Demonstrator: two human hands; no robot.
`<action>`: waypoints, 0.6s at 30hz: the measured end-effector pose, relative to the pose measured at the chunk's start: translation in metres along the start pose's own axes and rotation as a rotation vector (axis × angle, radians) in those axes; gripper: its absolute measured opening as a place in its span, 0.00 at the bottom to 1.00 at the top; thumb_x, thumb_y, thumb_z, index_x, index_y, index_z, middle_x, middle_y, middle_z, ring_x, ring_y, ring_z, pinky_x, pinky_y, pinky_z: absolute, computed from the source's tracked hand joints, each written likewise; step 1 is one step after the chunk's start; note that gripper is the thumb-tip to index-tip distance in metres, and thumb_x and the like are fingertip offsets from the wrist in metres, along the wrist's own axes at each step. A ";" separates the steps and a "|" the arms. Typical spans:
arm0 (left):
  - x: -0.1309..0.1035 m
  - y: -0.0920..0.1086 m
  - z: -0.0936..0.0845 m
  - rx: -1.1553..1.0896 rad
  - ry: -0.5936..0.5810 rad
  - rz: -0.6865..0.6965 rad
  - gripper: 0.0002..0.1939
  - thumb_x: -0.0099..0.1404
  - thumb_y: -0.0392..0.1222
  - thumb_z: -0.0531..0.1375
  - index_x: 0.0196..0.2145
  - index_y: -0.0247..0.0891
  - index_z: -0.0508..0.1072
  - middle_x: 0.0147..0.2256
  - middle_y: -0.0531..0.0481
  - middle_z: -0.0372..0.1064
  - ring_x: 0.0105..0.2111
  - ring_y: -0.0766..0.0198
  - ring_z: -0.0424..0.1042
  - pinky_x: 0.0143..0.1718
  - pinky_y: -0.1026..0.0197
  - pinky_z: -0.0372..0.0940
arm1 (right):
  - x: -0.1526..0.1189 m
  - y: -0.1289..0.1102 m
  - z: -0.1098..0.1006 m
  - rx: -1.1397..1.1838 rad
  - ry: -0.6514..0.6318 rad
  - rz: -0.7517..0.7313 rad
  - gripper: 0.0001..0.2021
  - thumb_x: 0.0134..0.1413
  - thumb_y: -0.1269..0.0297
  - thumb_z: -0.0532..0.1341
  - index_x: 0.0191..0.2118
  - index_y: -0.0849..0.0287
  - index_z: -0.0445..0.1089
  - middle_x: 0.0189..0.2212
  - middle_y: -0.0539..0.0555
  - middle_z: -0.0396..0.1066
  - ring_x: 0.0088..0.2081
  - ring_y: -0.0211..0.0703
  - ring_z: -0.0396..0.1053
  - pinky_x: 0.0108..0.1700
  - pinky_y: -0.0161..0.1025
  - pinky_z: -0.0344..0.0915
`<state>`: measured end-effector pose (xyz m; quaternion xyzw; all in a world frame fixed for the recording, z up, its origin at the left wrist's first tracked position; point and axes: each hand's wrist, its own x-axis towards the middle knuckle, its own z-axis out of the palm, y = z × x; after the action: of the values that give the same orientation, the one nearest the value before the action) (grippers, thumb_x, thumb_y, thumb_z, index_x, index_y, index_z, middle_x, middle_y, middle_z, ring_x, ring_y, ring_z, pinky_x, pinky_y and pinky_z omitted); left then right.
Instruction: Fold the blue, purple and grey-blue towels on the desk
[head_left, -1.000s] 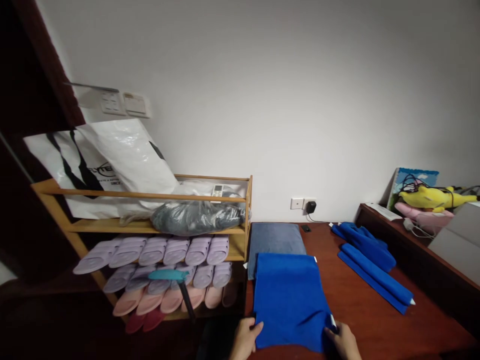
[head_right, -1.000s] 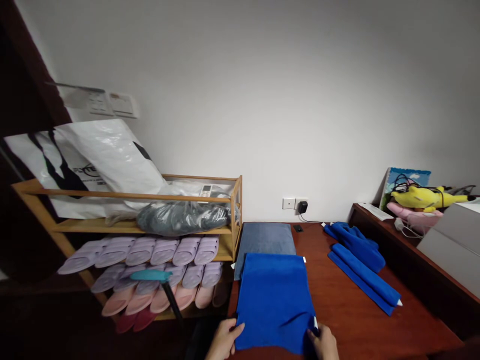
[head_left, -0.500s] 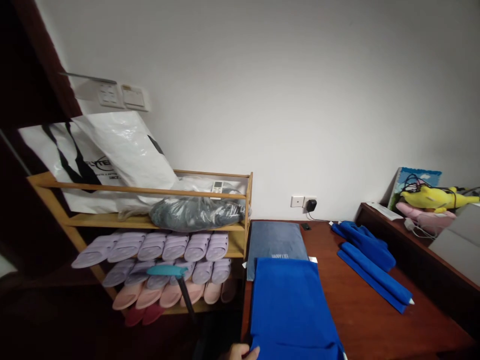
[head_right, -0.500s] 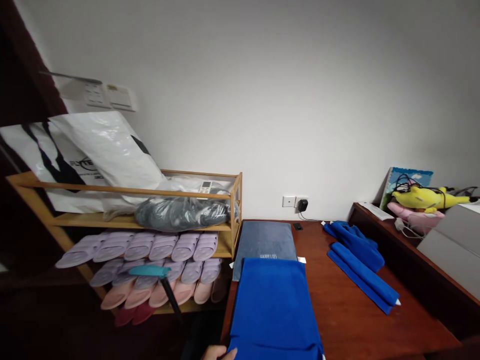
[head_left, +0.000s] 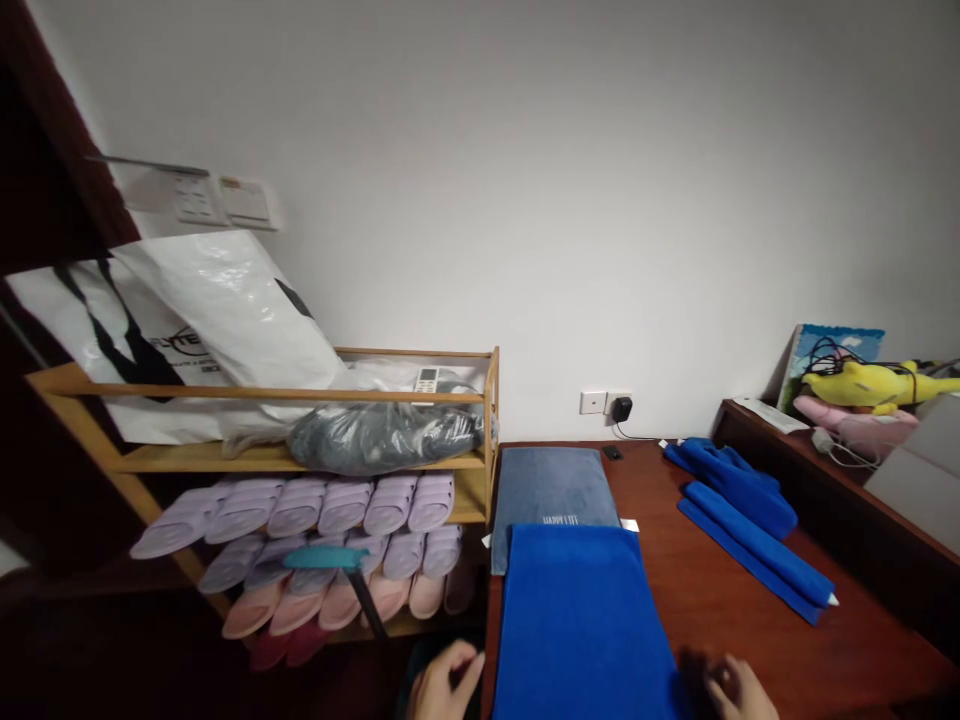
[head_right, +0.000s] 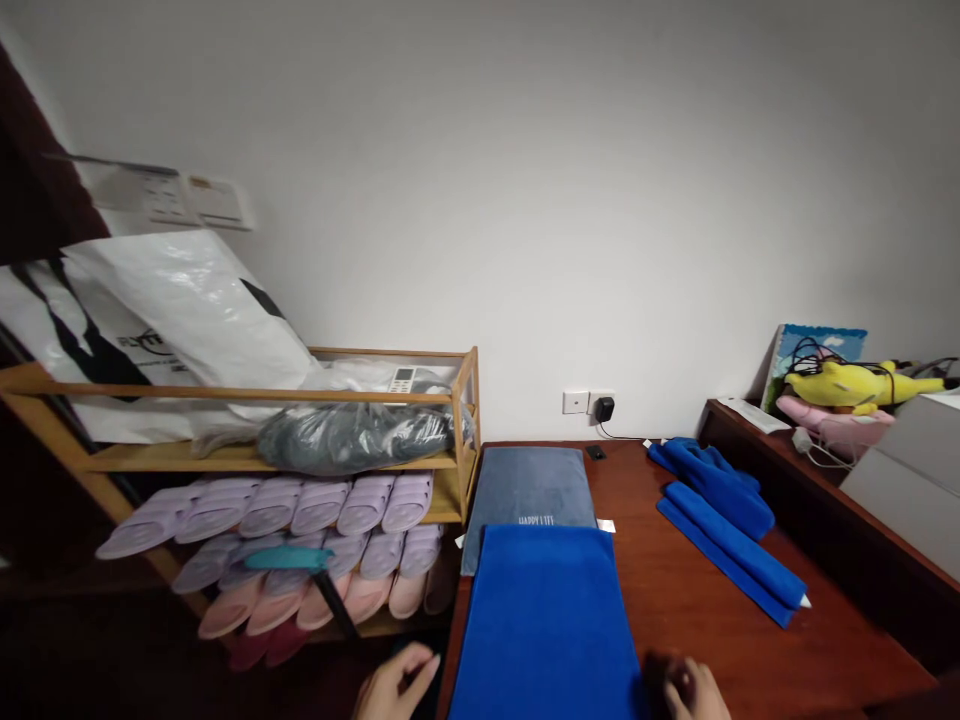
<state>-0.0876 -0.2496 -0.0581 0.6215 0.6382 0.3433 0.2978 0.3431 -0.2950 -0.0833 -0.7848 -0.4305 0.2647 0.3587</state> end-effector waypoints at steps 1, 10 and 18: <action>0.021 0.011 0.001 -0.028 0.010 0.057 0.18 0.58 0.58 0.53 0.26 0.43 0.72 0.26 0.52 0.73 0.30 0.60 0.71 0.35 0.64 0.64 | 0.016 -0.012 0.004 0.055 -0.002 -0.042 0.18 0.34 0.44 0.57 0.24 0.53 0.69 0.27 0.57 0.74 0.36 0.53 0.72 0.39 0.41 0.68; 0.154 0.042 0.055 0.093 0.110 0.061 0.08 0.54 0.45 0.59 0.23 0.39 0.70 0.26 0.51 0.69 0.34 0.58 0.71 0.38 0.61 0.62 | 0.122 -0.089 0.071 0.158 0.030 -0.040 0.21 0.35 0.43 0.56 0.25 0.57 0.71 0.27 0.57 0.76 0.34 0.51 0.73 0.36 0.40 0.66; 0.178 0.024 0.061 0.120 0.048 0.084 0.09 0.56 0.43 0.57 0.20 0.39 0.68 0.26 0.53 0.67 0.31 0.62 0.69 0.36 0.64 0.60 | 0.144 -0.085 0.076 0.156 0.009 -0.013 0.23 0.36 0.41 0.56 0.22 0.59 0.70 0.18 0.51 0.70 0.26 0.44 0.69 0.28 0.36 0.63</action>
<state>-0.0337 -0.0681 -0.0661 0.6560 0.6380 0.3312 0.2298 0.3176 -0.1131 -0.0772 -0.7528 -0.4120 0.2914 0.4226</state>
